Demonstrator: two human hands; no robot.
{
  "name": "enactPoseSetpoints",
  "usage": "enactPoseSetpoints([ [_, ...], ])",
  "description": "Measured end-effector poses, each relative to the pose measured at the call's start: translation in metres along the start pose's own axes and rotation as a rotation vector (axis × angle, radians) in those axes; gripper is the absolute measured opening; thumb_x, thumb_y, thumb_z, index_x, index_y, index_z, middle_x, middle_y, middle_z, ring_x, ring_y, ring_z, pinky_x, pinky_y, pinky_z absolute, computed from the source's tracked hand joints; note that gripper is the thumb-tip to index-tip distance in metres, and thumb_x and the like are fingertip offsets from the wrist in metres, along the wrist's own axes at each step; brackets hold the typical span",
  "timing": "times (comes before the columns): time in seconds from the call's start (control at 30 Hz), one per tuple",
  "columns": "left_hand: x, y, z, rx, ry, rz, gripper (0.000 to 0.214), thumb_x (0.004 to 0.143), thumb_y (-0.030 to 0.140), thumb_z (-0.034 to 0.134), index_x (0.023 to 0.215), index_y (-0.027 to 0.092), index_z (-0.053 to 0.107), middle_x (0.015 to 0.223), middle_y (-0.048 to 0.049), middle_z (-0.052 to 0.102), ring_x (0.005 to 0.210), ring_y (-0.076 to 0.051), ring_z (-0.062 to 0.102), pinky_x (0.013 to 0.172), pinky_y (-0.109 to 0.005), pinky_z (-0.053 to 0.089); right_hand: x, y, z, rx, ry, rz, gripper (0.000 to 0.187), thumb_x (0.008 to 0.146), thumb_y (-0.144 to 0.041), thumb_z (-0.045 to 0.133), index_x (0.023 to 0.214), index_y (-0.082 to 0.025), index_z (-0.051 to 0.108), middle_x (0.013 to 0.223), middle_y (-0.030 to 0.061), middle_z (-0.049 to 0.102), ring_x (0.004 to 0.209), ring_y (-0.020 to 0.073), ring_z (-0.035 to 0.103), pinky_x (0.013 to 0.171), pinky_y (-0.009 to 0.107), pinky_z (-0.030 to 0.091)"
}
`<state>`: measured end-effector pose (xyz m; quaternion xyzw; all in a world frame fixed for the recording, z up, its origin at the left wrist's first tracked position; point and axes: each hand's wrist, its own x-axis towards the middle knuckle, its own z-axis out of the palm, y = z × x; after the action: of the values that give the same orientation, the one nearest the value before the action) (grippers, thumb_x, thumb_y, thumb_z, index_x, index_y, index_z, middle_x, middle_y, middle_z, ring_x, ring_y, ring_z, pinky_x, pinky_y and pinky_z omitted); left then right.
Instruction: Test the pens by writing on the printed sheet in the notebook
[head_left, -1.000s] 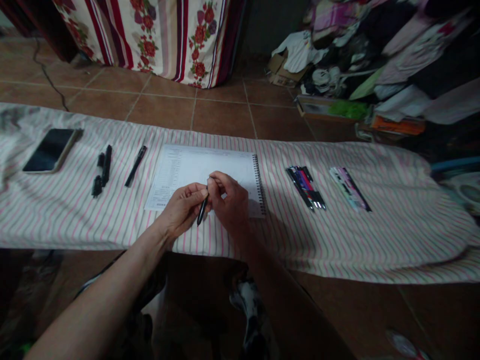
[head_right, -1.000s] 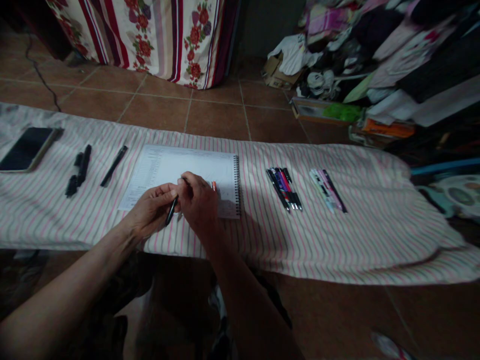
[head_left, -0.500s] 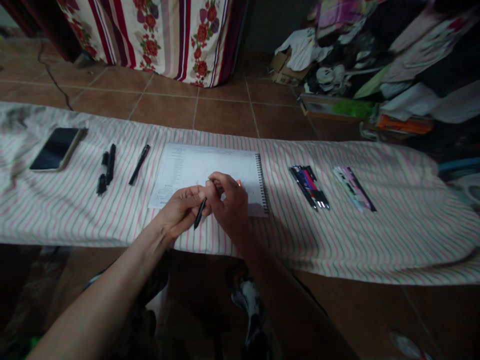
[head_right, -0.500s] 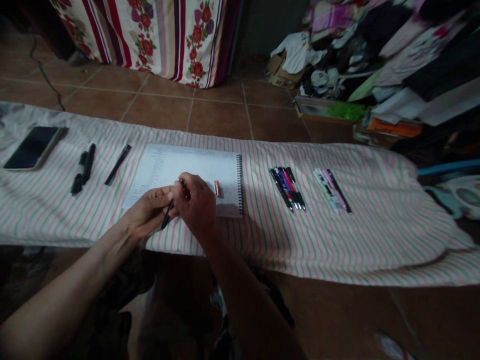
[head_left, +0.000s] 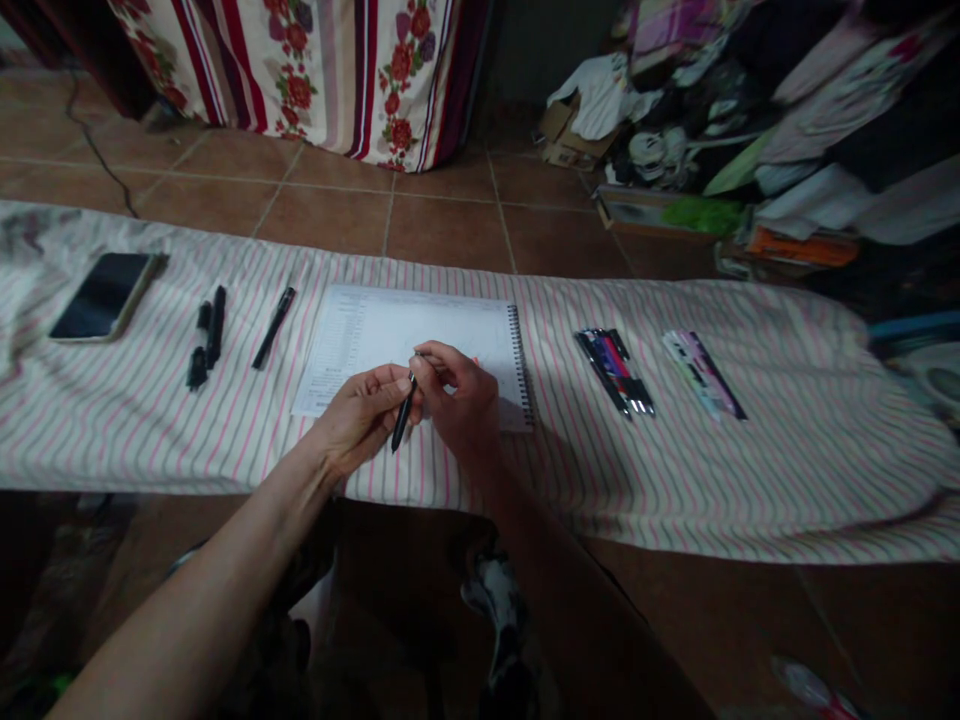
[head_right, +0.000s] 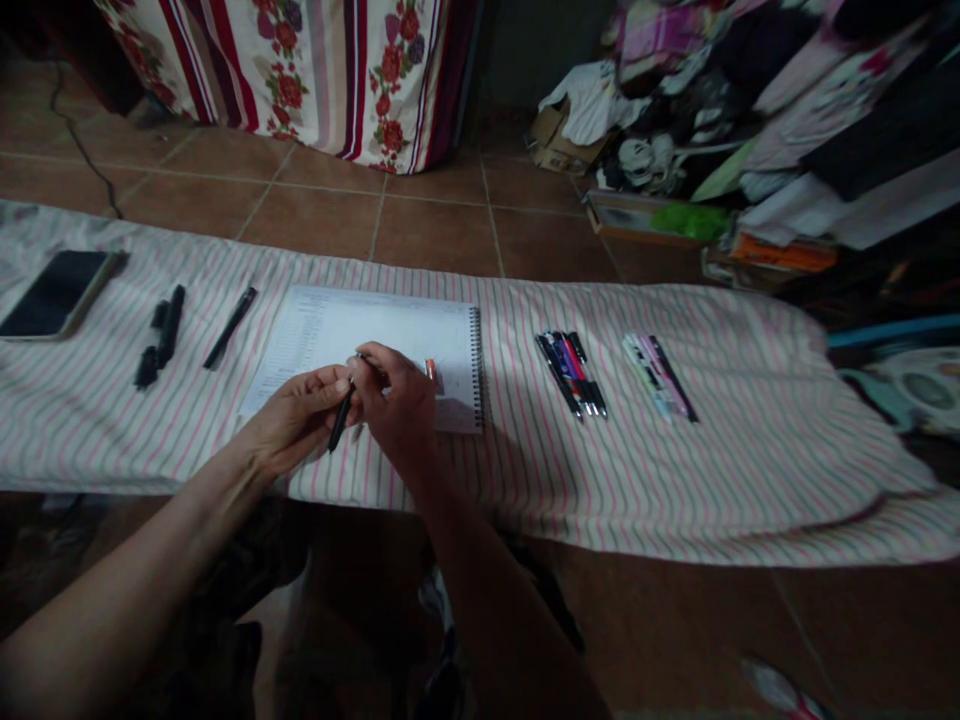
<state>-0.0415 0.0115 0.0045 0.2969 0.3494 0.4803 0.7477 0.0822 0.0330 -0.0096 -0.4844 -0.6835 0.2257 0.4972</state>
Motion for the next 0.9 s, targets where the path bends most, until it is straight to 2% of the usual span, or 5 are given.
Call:
enactPoseSetpoints([
  [0.1, 0.0012, 0.0003, -0.0006, -0.021, 0.006, -0.025, 0.016, 0.069, 0.02, 0.073, 0.073, 0.01, 0.062, 0.059, -0.0027, 0.06, 0.053, -0.009, 0.053, 0.051, -0.017, 0.041, 0.0027, 0.0003, -0.0024, 0.021, 0.005, 0.044, 0.016, 0.084, -0.03, 0.053, 0.09, -0.02, 0.064, 0.077, 0.0006, 0.072, 0.065, 0.0121, 0.066, 0.067, 0.023, 0.05],
  [0.33, 0.0028, 0.0013, -0.0062, -0.024, 0.029, -0.039, 0.016, 0.069, 0.02, 0.073, 0.074, 0.008, 0.062, 0.064, -0.0042, 0.062, 0.056, -0.009, 0.056, 0.055, -0.019, 0.045, 0.0038, 0.0004, -0.0025, 0.026, -0.03, 0.045, 0.021, 0.085, -0.028, 0.051, 0.095, -0.018, 0.065, 0.079, 0.0025, 0.072, 0.064, 0.012, 0.066, 0.066, 0.023, 0.05],
  [0.57, 0.001, 0.0003, -0.005, 0.056, 0.034, 0.011, 0.017, 0.071, 0.022, 0.071, 0.078, 0.011, 0.061, 0.063, -0.0029, 0.062, 0.057, -0.011, 0.056, 0.056, -0.022, 0.043, 0.0053, 0.0002, -0.0057, 0.031, -0.045, 0.095, 0.023, 0.087, -0.03, 0.047, 0.096, -0.02, 0.065, 0.074, 0.0016, 0.071, 0.064, 0.0131, 0.066, 0.063, 0.025, 0.05],
  [0.9, -0.0019, -0.0021, -0.0061, 0.158, 0.016, 0.064, 0.016, 0.077, 0.026, 0.066, 0.083, 0.014, 0.059, 0.062, -0.0021, 0.062, 0.059, -0.012, 0.055, 0.058, -0.023, 0.039, 0.0055, 0.0029, -0.008, 0.004, -0.049, 0.054, 0.03, 0.088, -0.032, 0.042, 0.109, -0.019, 0.06, 0.074, 0.0024, 0.071, 0.057, 0.011, 0.063, 0.058, 0.023, 0.049],
])
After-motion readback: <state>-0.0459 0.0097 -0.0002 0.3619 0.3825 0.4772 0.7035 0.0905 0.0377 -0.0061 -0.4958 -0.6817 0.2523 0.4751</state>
